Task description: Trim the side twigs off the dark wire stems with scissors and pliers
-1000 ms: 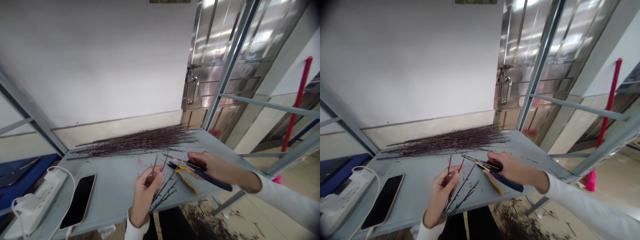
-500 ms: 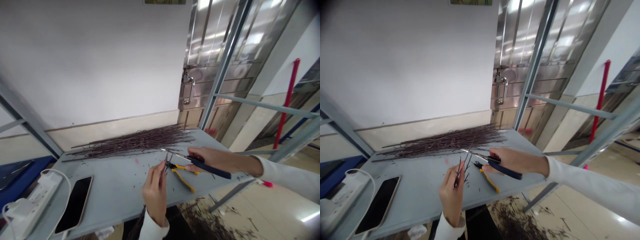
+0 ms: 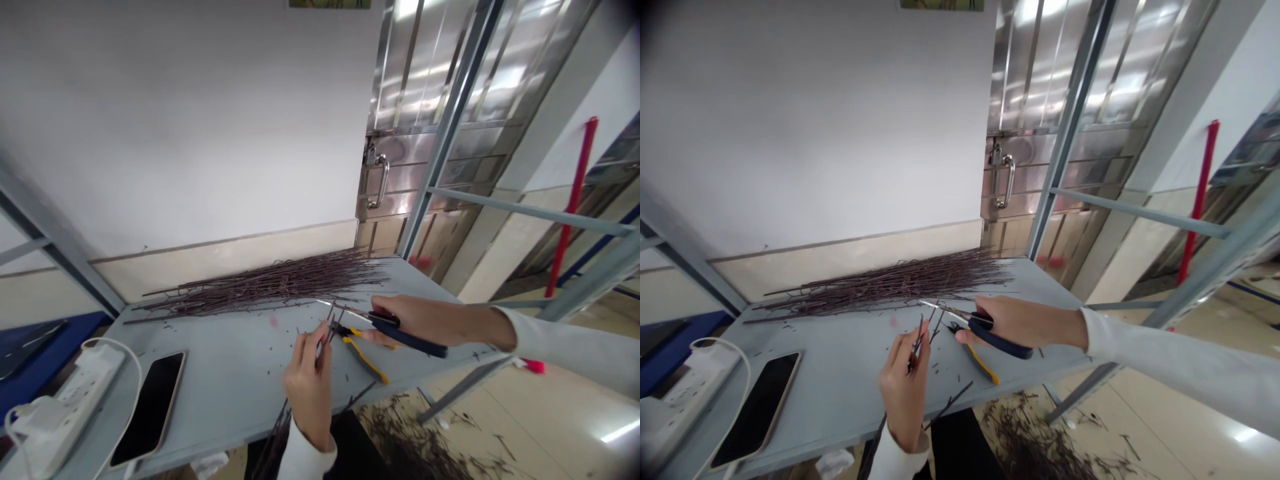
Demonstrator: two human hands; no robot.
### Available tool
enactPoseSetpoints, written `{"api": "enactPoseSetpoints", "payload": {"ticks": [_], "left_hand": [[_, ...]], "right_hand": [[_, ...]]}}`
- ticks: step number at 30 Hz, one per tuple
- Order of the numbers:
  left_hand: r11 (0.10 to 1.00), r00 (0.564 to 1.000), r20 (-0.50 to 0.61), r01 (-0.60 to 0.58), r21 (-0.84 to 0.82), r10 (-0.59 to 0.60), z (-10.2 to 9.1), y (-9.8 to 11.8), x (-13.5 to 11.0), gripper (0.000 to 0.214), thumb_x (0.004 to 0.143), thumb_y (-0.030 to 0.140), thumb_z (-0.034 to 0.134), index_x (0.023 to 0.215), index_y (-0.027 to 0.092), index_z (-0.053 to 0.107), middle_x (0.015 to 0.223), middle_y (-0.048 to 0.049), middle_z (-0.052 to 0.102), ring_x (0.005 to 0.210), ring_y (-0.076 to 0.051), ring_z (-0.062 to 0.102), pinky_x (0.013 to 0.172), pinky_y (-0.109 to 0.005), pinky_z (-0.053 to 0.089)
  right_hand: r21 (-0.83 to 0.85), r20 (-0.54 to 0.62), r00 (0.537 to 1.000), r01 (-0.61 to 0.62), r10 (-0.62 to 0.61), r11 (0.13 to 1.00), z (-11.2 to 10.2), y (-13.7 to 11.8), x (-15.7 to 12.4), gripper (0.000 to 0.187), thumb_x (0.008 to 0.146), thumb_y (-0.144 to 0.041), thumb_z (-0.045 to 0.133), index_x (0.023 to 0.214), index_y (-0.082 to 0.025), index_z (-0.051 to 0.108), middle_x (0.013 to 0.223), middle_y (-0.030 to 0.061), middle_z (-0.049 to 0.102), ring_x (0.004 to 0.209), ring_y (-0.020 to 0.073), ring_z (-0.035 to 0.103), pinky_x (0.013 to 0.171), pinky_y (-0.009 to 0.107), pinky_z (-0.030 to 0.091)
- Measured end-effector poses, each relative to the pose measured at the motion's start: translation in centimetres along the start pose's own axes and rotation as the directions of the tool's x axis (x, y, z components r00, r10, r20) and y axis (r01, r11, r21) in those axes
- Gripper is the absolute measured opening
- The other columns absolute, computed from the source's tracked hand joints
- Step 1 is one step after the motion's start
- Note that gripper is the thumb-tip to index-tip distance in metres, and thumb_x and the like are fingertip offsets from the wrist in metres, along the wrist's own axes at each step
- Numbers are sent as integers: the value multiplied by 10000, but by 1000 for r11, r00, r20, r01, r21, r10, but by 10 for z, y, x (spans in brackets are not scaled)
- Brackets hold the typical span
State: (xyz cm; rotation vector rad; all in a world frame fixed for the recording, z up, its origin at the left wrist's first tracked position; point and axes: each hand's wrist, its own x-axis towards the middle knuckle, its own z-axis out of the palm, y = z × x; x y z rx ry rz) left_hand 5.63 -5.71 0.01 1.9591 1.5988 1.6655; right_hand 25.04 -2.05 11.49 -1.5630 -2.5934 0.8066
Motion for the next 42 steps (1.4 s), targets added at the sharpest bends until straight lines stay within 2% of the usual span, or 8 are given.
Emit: {"api": "enactPoseSetpoints", "payload": {"ticks": [5,9,15,24,28,34,39,42], "left_hand": [[994,998,11,57,-96,-56,-6,4,3,226,874,201,519,1047,214,663,774,-13,650,559,-97,560,579,-198,443],[986,997,32,80,-145,-76,-8,4,3,232,872,189,519,1057,220,655,812,-16,657,613,-100,579,604,-196,451],[986,996,45,81,-147,-75,-8,4,1,226,877,195,512,1051,220,655,817,-24,663,623,-107,581,615,-206,458],[987,997,31,78,-143,-75,-10,9,2,226,876,217,516,1048,214,663,800,-33,660,610,-114,576,604,-215,462],[986,997,22,76,-149,-74,-10,7,1,227,875,213,516,1046,218,665,805,-30,661,617,-113,580,605,-215,458],[984,997,29,75,-159,-71,-13,5,1,228,879,216,512,1050,210,663,790,-25,635,598,-105,557,601,-206,450],[977,995,16,104,-185,-103,-17,7,8,206,878,228,513,1005,203,674,739,-13,612,557,-97,506,566,-199,433],[968,989,39,147,-203,-142,-17,7,11,189,871,246,526,963,205,685,700,1,600,533,-93,476,541,-197,416]], "right_hand": [[38,34,999,-5,4,999,0,-1,-5,429,819,-624,447,765,-210,348,663,-34,431,567,113,384,517,243,299],[65,25,1000,10,-12,998,0,-2,-6,412,828,-607,447,779,-208,362,677,-31,436,573,113,385,527,246,304],[90,6,999,40,-41,995,-2,-7,-6,416,836,-616,426,772,-207,373,657,-35,441,567,115,395,527,248,312],[96,42,996,76,-80,992,-5,-6,-4,414,835,-617,434,798,-210,369,707,-17,494,597,123,434,555,250,338],[5,-33,998,56,-56,998,-1,-4,-1,405,825,-597,470,758,-218,342,669,-23,484,585,128,441,535,244,310],[-165,-231,973,-54,15,985,3,-13,1,406,794,-539,521,675,-222,298,614,-9,478,556,141,432,511,248,242],[-95,-345,938,-63,27,993,17,-4,5,387,791,-492,530,650,-222,291,585,-20,462,535,125,384,505,247,219],[-21,-323,945,-52,42,998,25,7,7,392,760,-514,565,676,-221,318,590,-31,476,539,122,394,502,242,236]]}}
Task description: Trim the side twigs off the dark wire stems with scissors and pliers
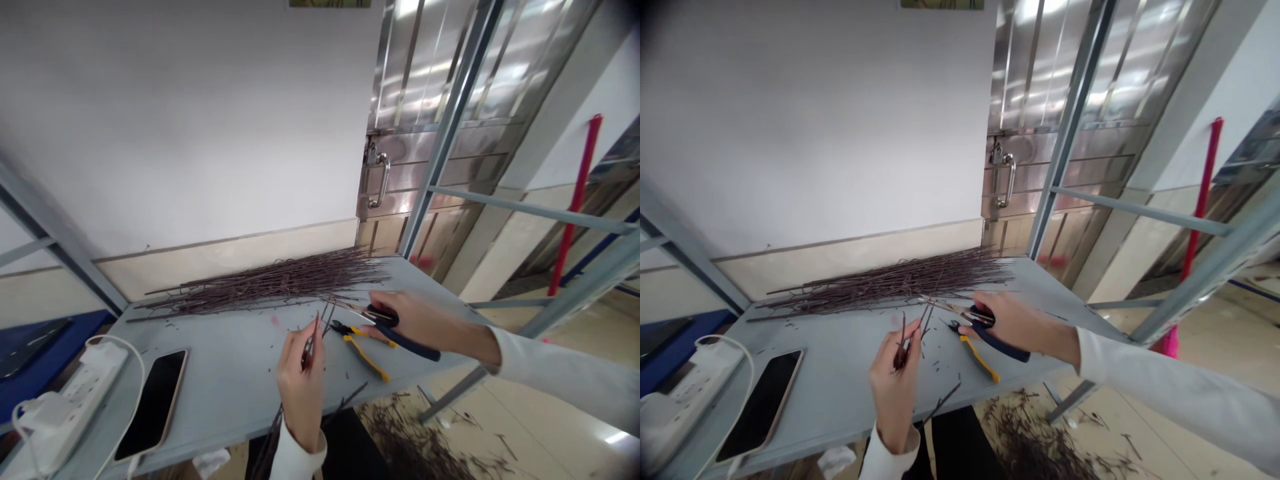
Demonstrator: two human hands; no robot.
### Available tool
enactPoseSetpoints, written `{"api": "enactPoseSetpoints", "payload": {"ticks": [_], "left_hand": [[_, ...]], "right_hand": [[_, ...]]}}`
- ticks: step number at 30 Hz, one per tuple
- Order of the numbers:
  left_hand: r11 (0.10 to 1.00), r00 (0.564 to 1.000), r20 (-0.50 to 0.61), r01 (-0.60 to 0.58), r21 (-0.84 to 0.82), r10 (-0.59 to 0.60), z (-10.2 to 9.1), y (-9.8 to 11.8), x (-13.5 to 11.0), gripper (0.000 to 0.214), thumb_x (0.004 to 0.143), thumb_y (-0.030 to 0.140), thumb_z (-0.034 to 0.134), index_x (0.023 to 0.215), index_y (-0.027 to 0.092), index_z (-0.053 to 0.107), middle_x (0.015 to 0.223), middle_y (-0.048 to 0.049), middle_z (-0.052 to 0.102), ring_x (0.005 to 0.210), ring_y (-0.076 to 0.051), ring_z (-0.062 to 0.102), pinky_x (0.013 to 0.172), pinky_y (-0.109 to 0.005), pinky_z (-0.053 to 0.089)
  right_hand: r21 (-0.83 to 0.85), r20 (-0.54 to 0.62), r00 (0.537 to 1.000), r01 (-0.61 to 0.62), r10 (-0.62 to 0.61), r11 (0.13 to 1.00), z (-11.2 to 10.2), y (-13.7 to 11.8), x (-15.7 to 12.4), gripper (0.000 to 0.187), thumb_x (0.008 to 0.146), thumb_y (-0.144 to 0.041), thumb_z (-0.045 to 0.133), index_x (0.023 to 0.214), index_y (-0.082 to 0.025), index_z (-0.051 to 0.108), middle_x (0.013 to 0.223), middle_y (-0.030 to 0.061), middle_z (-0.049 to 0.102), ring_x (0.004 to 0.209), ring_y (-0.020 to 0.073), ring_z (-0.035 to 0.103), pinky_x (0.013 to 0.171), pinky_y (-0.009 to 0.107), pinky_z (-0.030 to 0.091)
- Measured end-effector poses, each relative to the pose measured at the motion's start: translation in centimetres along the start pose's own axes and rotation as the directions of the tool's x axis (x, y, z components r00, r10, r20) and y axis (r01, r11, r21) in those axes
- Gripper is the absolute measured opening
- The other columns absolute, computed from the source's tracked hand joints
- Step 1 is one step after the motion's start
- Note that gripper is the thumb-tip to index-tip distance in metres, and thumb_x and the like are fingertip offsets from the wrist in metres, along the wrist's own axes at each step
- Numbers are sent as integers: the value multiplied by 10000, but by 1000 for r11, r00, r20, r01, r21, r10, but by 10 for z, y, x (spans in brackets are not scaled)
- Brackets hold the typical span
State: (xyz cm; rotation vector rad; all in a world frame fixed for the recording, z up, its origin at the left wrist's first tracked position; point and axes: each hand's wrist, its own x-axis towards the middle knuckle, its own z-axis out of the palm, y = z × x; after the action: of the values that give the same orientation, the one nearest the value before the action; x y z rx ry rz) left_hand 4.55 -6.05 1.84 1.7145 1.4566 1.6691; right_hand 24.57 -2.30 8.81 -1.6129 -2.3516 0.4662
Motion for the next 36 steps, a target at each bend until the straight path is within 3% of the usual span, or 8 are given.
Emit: {"api": "enactPoseSetpoints", "payload": {"ticks": [5,9,14,19,25,31,34,36], "left_hand": [[988,988,-44,146,-50,-149,-3,-5,3,217,847,337,552,938,195,689,793,-31,652,551,-102,487,515,-209,408],[952,959,-27,275,-136,-281,-8,-9,6,297,807,417,593,959,181,690,722,-12,632,479,-85,405,454,-203,370],[891,921,-35,364,-270,-387,-9,-4,5,382,754,468,641,977,161,691,599,26,551,444,-67,325,409,-188,303],[870,905,-39,394,-296,-424,-7,3,8,416,708,505,668,941,162,704,599,24,574,438,-58,336,403,-176,304],[863,896,-45,411,-296,-442,-7,-3,11,417,710,493,670,951,154,705,595,12,581,451,-63,345,415,-175,304],[878,903,-79,386,-285,-422,-6,-3,11,401,708,490,669,921,154,712,642,-18,628,464,-69,364,419,-178,322],[868,896,-72,400,-293,-437,-7,-3,10,400,706,492,670,920,156,709,615,-2,600,449,-60,334,406,-175,301],[859,889,-53,423,-288,-455,-8,-3,8,406,713,490,667,944,158,703,547,27,542,429,-55,291,387,-174,263]], "right_hand": [[92,107,994,-13,4,996,8,19,-8,381,769,-547,543,780,-230,332,672,-14,532,580,148,468,520,256,316],[9,43,995,-89,89,996,21,69,-11,345,809,-538,485,845,-223,349,798,49,596,689,195,561,623,292,401],[-239,-77,894,-447,442,862,53,160,-4,288,748,-414,581,845,-170,464,954,195,629,899,312,603,745,347,420],[-263,-94,832,-551,547,792,82,201,-2,194,737,-288,583,840,-125,558,892,217,646,873,339,621,721,355,425],[-254,-169,874,-485,455,837,98,184,6,276,779,-318,535,972,-129,592,1003,197,609,965,338,569,783,387,416],[-197,-49,996,-77,69,977,132,114,5,528,763,-501,539,1159,-153,564,1147,167,569,1071,310,518,927,427,393],[-231,23,996,-82,90,969,143,88,3,732,598,-509,680,1195,-109,542,1163,218,556,1074,381,502,904,489,399],[-247,49,990,-119,135,962,144,81,5,705,559,-450,710,1131,-64,568,1115,243,561,1052,395,508,893,489,402]]}}
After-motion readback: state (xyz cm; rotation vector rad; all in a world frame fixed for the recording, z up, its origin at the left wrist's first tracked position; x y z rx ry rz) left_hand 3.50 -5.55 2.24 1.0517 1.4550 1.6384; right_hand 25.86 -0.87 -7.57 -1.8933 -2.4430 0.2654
